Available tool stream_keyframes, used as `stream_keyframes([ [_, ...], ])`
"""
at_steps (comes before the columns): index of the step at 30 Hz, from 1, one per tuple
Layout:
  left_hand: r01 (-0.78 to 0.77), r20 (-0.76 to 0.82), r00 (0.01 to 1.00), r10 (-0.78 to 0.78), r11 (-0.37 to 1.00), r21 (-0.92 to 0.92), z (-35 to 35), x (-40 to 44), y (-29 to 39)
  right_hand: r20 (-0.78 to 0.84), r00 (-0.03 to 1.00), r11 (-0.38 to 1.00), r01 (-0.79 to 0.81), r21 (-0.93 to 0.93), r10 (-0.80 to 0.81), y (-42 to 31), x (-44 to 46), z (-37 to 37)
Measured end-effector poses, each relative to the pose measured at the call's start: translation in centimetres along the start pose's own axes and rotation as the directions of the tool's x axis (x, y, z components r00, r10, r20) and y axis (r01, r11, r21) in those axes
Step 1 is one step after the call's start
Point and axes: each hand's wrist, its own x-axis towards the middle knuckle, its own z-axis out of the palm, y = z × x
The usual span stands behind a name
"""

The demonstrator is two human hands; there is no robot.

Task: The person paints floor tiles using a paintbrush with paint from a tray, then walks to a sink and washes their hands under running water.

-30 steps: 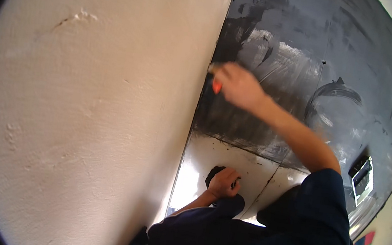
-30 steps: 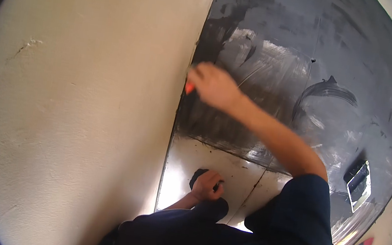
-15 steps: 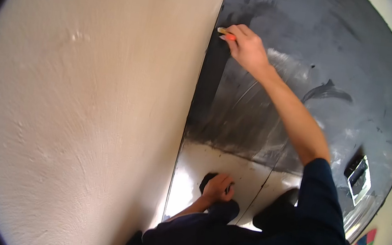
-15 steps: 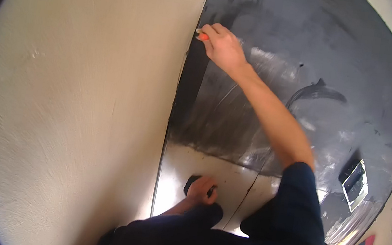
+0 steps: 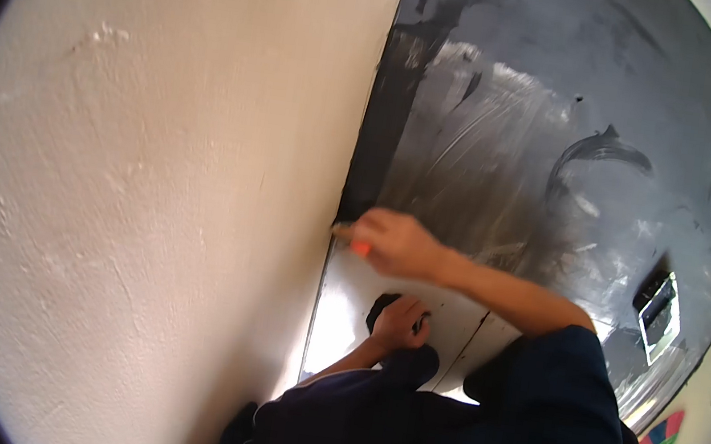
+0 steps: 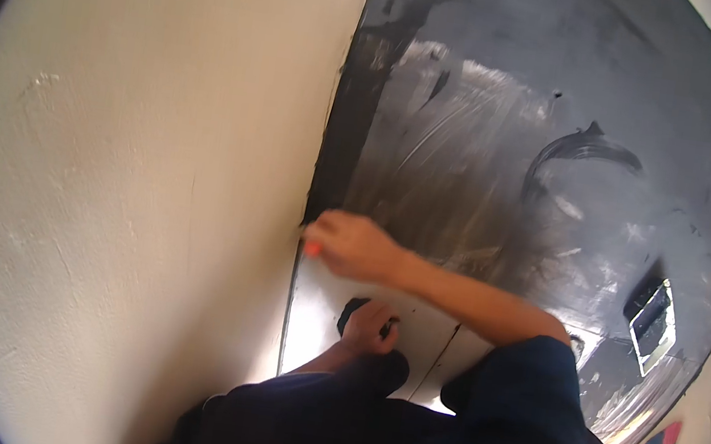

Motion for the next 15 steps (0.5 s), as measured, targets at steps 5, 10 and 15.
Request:
stream_keyframes([
  [5, -0.003, -0.011, 1.000, 0.003, 1.000, -0.013, -0.4, 0.3, 0.5, -0.177, 0.938, 0.954, -0.287, 0.089, 0.298, 7.3, 5.5, -7.1],
  [10, -0.002, -0.024, 1.000, 0.002, 1.000, -0.023, -0.1, 0.3, 0.3, -0.431, 0.902, 0.928, -0.183, -0.325, 0.027, 14.8, 14.5, -15.5],
  [15, -0.013, -0.037, 0.999, 0.011, 0.999, -0.051, -0.2, 0.4, 0.2, -0.287, 0.952, 0.898, -0.028, -0.438, -0.110, 13.4, 14.4, -12.0],
])
